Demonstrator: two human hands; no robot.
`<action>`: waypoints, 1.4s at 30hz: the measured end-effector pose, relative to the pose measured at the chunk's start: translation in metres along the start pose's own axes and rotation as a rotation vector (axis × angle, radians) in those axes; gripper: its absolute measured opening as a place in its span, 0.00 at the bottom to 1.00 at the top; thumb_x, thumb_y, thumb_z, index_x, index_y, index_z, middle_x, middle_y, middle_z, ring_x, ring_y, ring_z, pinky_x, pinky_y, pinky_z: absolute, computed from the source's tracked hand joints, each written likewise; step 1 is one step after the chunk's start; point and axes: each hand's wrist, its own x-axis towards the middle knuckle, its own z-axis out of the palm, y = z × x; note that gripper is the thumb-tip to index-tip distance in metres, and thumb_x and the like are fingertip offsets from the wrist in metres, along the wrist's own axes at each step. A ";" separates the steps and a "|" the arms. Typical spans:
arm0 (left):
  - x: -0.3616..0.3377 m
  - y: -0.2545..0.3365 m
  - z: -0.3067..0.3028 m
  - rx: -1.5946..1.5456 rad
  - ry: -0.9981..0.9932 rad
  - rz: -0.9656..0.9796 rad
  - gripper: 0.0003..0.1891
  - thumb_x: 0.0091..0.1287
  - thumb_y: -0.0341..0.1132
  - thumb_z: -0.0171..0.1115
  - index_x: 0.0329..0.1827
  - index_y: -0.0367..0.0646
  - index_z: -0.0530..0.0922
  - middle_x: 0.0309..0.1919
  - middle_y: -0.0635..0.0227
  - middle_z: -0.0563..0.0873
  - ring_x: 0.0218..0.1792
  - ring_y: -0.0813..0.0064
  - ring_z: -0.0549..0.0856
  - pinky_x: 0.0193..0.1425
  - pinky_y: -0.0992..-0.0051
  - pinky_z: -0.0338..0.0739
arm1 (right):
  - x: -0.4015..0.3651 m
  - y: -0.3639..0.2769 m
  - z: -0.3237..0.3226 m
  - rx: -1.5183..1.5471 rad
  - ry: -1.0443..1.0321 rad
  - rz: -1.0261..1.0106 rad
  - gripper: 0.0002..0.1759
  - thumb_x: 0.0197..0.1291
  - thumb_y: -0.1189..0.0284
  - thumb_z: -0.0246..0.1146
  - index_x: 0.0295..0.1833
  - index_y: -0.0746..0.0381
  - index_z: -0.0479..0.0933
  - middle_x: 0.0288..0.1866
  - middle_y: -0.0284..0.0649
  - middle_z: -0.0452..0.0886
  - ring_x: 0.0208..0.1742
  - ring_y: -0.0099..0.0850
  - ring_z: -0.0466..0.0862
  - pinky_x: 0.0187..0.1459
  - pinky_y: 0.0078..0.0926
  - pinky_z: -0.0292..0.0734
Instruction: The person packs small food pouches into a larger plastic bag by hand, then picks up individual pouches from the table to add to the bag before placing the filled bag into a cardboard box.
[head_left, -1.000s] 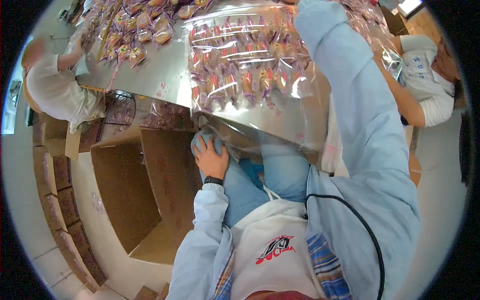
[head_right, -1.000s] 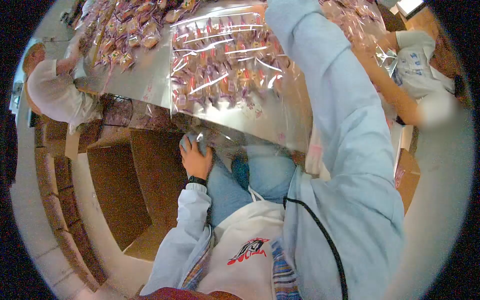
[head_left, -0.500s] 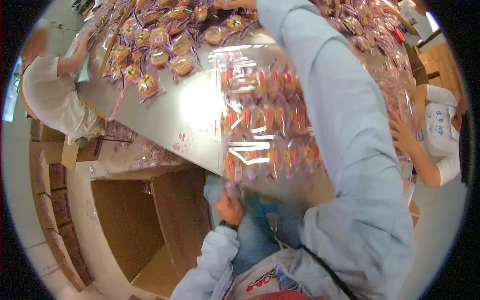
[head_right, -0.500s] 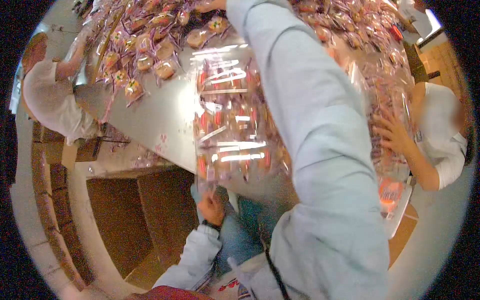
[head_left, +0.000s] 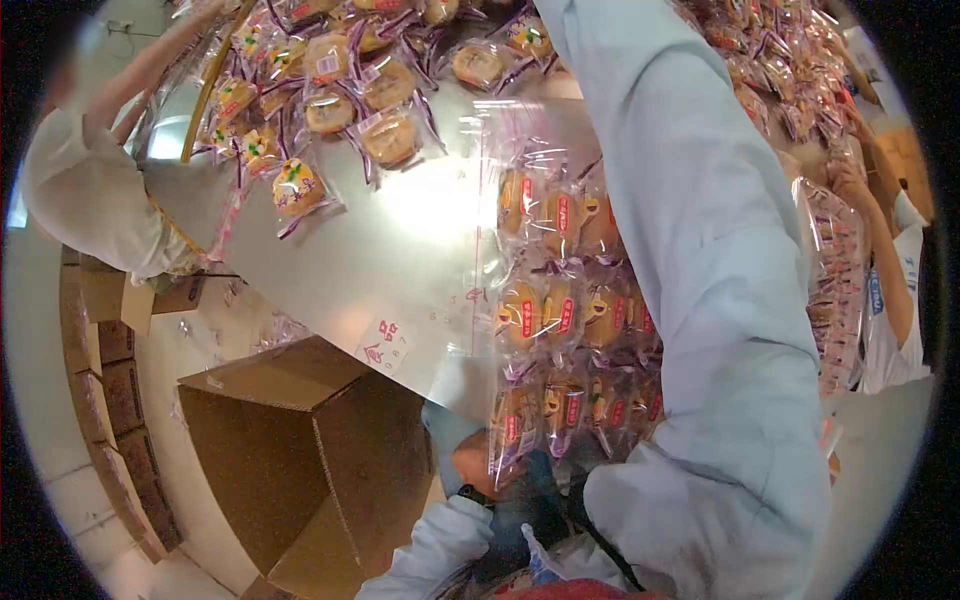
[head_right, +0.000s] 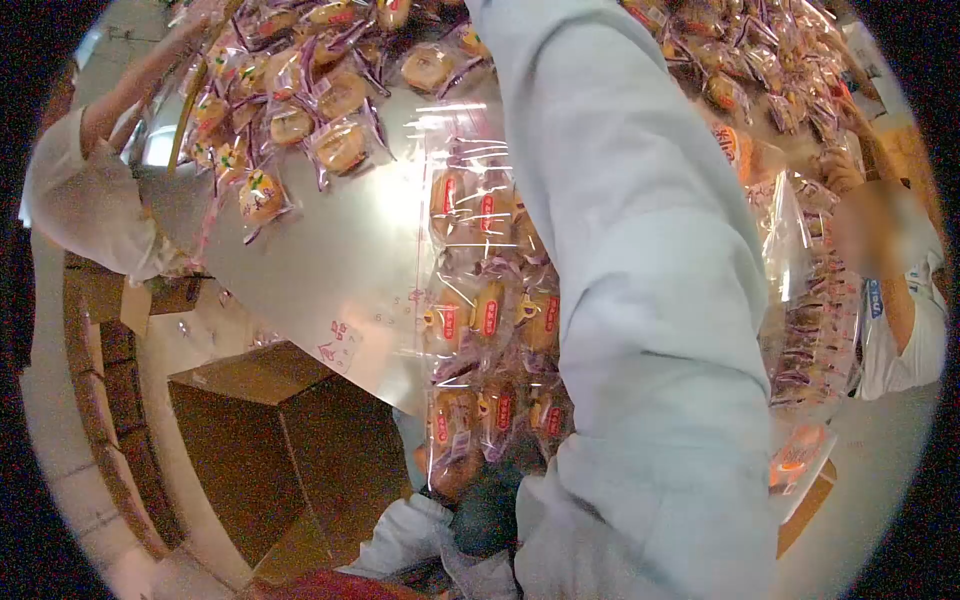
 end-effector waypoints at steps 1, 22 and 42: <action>0.010 0.017 -0.005 0.023 0.017 0.027 0.16 0.52 0.47 0.75 0.40 0.49 0.89 0.29 0.59 0.86 0.30 0.51 0.86 0.34 0.56 0.81 | -0.002 0.000 -0.001 -0.013 -0.014 -0.005 0.64 0.37 0.54 0.84 0.82 0.43 0.60 0.81 0.50 0.60 0.83 0.54 0.57 0.70 0.79 0.63; 0.024 0.090 -0.010 0.571 0.227 0.120 0.15 0.63 0.44 0.70 0.22 0.47 0.81 0.19 0.58 0.84 0.23 0.50 0.85 0.28 0.54 0.79 | -0.154 0.057 -0.165 -0.198 -0.131 -0.203 0.55 0.44 0.63 0.82 0.80 0.48 0.65 0.72 0.53 0.69 0.76 0.56 0.68 0.70 0.59 0.72; -0.024 0.091 -0.023 0.394 0.323 0.280 0.18 0.66 0.41 0.68 0.22 0.41 0.75 0.18 0.54 0.79 0.20 0.48 0.79 0.25 0.58 0.71 | -0.571 0.112 -0.200 1.027 0.460 0.277 0.50 0.40 0.80 0.77 0.75 0.54 0.69 0.69 0.38 0.75 0.67 0.35 0.79 0.69 0.33 0.76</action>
